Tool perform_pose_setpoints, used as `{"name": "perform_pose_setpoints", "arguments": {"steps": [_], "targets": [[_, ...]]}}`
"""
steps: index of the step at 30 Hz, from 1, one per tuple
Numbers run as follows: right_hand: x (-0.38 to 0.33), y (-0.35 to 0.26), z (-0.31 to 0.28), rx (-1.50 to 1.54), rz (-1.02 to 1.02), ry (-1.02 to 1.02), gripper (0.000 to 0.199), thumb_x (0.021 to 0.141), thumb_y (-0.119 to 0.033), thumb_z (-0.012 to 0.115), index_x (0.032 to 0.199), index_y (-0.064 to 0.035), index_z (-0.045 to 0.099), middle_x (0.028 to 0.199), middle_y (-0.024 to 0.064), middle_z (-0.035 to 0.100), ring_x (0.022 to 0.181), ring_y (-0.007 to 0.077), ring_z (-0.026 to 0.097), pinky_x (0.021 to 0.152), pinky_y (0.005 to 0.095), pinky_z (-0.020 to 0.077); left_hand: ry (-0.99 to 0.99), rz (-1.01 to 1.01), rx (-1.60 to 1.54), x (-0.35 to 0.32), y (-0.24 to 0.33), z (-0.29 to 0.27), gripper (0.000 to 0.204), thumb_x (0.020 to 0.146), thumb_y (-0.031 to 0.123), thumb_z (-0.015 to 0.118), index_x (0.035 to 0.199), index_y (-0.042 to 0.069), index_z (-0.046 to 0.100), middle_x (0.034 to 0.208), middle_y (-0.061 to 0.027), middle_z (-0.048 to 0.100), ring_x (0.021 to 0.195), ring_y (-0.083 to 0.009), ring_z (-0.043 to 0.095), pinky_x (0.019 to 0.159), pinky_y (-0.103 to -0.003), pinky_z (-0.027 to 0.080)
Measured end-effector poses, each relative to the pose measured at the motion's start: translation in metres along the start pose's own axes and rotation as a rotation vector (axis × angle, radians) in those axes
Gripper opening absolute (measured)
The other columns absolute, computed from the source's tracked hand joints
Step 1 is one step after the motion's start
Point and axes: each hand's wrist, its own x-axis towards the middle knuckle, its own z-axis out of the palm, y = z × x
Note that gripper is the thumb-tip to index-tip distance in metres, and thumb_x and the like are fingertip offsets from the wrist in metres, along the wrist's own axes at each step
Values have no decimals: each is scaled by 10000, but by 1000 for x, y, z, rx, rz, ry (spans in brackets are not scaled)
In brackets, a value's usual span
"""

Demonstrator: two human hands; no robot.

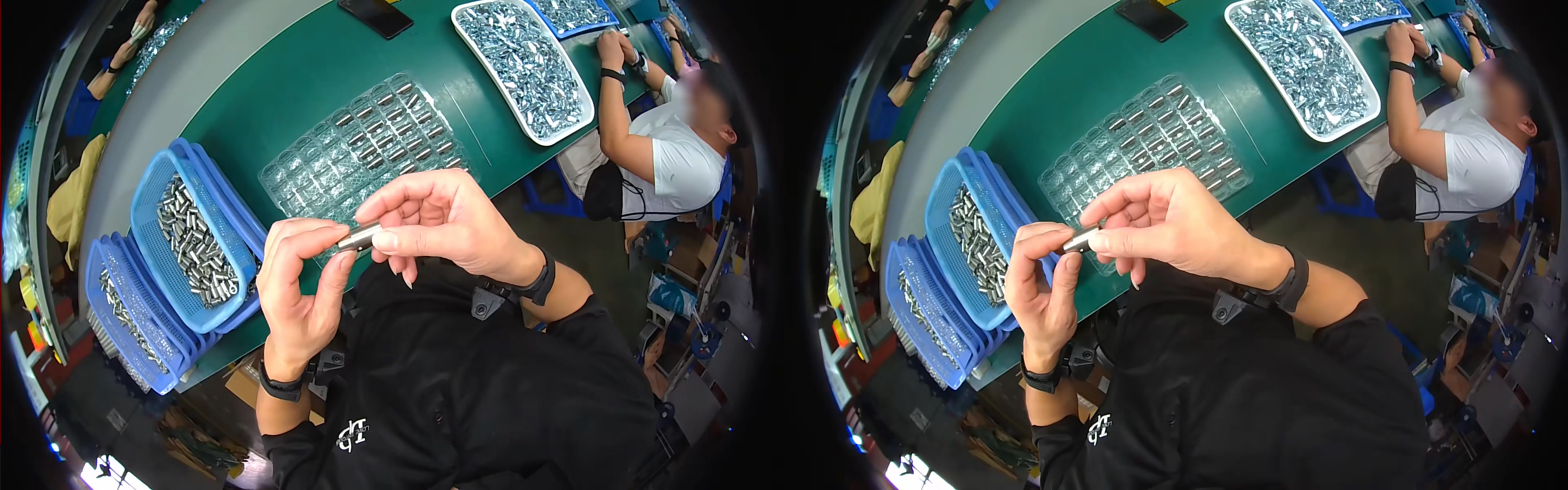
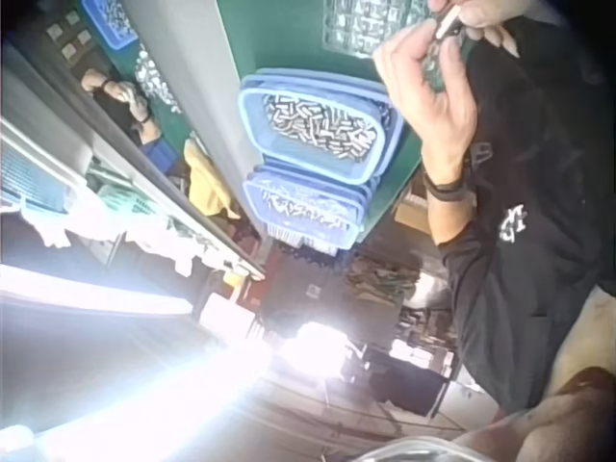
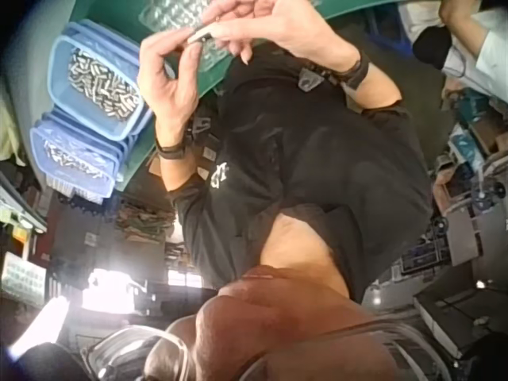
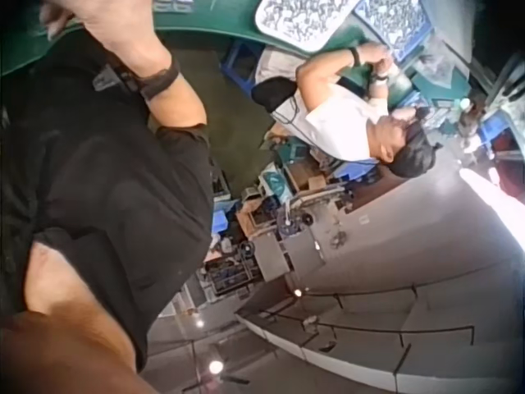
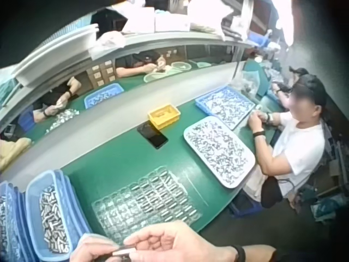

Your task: The recorder inspects small cylindrical metal parts and places them into a structured tray, then uses a handheld scanner.

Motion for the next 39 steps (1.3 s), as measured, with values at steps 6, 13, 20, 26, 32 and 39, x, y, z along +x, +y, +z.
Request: {"name": "perform_pose_setpoints", "arguments": {"steps": [6,13,20,26,32,39], "targets": [[-1,2,2,2,-29,27,215,849,-51,598,1024,71,581,784,140,640,597,135,620,497,224,521,32,-22,-32,-2,0,1,177,764,26,671,922,0,596,850,-106,609,758,-202,551,664,-286,443],[1,-1,2,2,18,16,197,856,-63,592,1004,67,592,746,143,638,557,141,615,473,227,512,22,-72,-103,-3,-2,-1,166,765,30,675,908,-10,600,844,-101,607,720,-177,535,648,-268,433],[2,-2,2,-6,20,-19,182,850,-55,600,985,67,600,756,139,637,573,140,619,475,230,518,32,-85,-123,-6,-3,-1,162,772,35,672,910,-13,602,846,-99,607,717,-169,532,642,-261,429],[3,9,7,-255,-251,83,165,793,-16,633,948,39,625,767,83,615,596,97,583,473,198,471,-2,-125,-58,-2,-3,1,180,774,39,670,935,-15,613,856,-101,601,724,-176,540,649,-263,437],[12,15,26,-781,-733,127,195,697,-1,675,890,-9,653,698,27,523,552,78,485,468,194,388,-10,-52,-25,-9,-15,2,202,745,0,657,940,-23,611,866,-106,598,742,-189,559,661,-274,448],[15,18,25,-743,-749,146,203,686,-11,693,884,-12,651,687,29,509,545,91,477,469,205,393,30,-75,-20,-9,-15,2,205,709,-43,637,912,-24,611,846,-105,600,750,-200,572,661,-280,450]]}}
